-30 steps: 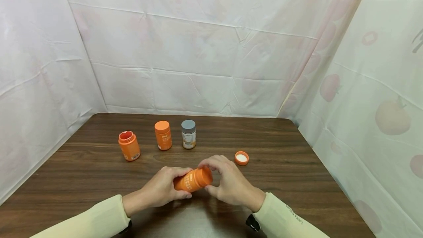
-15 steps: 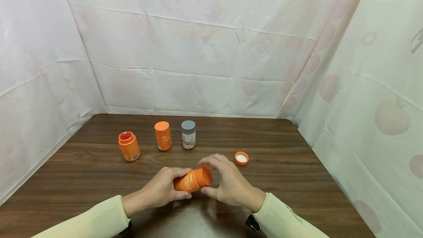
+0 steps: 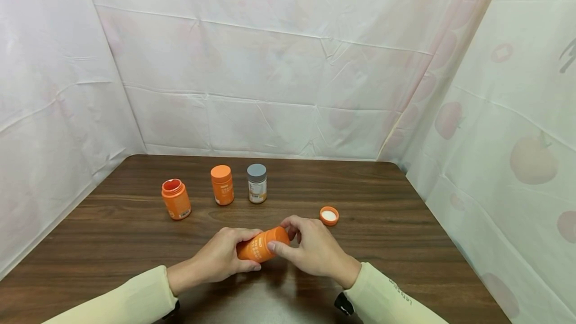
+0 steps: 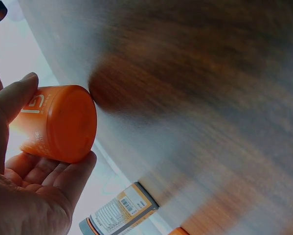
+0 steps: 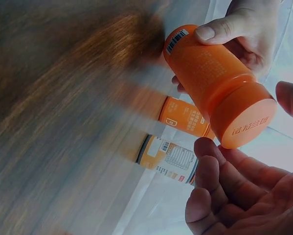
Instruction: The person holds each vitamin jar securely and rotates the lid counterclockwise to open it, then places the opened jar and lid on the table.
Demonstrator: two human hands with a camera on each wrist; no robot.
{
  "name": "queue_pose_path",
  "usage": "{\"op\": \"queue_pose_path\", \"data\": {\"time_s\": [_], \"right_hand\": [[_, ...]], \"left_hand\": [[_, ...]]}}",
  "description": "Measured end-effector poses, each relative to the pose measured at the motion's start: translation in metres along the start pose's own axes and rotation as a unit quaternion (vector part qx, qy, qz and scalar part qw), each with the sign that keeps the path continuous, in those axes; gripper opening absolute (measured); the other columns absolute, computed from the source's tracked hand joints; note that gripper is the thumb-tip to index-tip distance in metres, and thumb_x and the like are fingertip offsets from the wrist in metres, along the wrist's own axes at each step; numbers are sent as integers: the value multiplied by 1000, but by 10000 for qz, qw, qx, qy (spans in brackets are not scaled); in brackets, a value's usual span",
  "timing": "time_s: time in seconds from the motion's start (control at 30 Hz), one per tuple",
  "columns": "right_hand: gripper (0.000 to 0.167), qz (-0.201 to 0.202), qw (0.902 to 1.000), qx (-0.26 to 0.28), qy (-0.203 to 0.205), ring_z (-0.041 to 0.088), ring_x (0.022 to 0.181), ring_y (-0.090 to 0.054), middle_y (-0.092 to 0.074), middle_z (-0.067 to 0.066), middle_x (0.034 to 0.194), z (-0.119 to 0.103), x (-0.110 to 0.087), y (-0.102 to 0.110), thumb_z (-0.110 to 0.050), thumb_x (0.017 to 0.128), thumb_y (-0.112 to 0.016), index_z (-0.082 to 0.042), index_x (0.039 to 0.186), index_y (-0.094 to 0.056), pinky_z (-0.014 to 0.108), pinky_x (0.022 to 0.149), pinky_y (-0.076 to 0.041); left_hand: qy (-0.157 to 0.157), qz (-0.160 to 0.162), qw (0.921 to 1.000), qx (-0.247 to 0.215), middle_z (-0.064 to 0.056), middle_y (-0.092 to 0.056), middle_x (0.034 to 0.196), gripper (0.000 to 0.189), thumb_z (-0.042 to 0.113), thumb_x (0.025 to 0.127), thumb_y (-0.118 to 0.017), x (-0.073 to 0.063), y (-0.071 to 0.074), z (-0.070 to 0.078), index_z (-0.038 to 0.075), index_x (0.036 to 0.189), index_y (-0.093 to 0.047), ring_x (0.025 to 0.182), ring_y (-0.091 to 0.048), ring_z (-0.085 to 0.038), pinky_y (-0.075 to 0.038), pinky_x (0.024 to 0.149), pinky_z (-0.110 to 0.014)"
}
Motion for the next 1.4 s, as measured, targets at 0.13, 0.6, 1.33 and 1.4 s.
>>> {"op": "queue_pose_path", "data": {"time_s": [0.13,0.6,1.33,1.4], "right_hand": [[45,-85,10000,40,27,8,68,-57,-65,-13,87,0,0,-1,-54,92,-73,-14,114,-69,26,61,-49],[37,88,9966,-41,818,10,82,-56,-65,-12,94,-7,-1,3,-30,83,-87,-24,115,-68,32,72,-50],[48,179,9959,-50,885,10,88,-53,-62,-9,101,-8,-2,5,-32,83,-87,-25,125,-63,32,76,-49],[45,157,9981,-109,593,12,86,-55,-63,-10,101,-6,-2,5,-43,87,-83,-24,123,-65,30,74,-49]], "left_hand": [[26,-24,10000,-4,16,-67,101,49,21,77,-93,0,0,0,24,121,-71,85,-61,-3,-52,80,-27],[-69,21,9999,78,14,-68,101,48,23,77,-93,1,1,2,24,120,-71,85,-61,-3,-53,78,-27],[-17,-18,10000,74,13,-69,103,49,23,78,-92,1,1,1,22,122,-71,85,-61,-3,-53,78,-27],[-5,-27,10000,60,13,-69,103,49,23,78,-92,1,1,1,23,122,-71,86,-61,-3,-53,79,-27]]}}
Point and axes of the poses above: each hand's wrist, its own x-axis towards the middle knuckle, its own y-axis out of the back of the hand, z = x × y, the point moved 5 cm from there along x, towards the middle knuckle
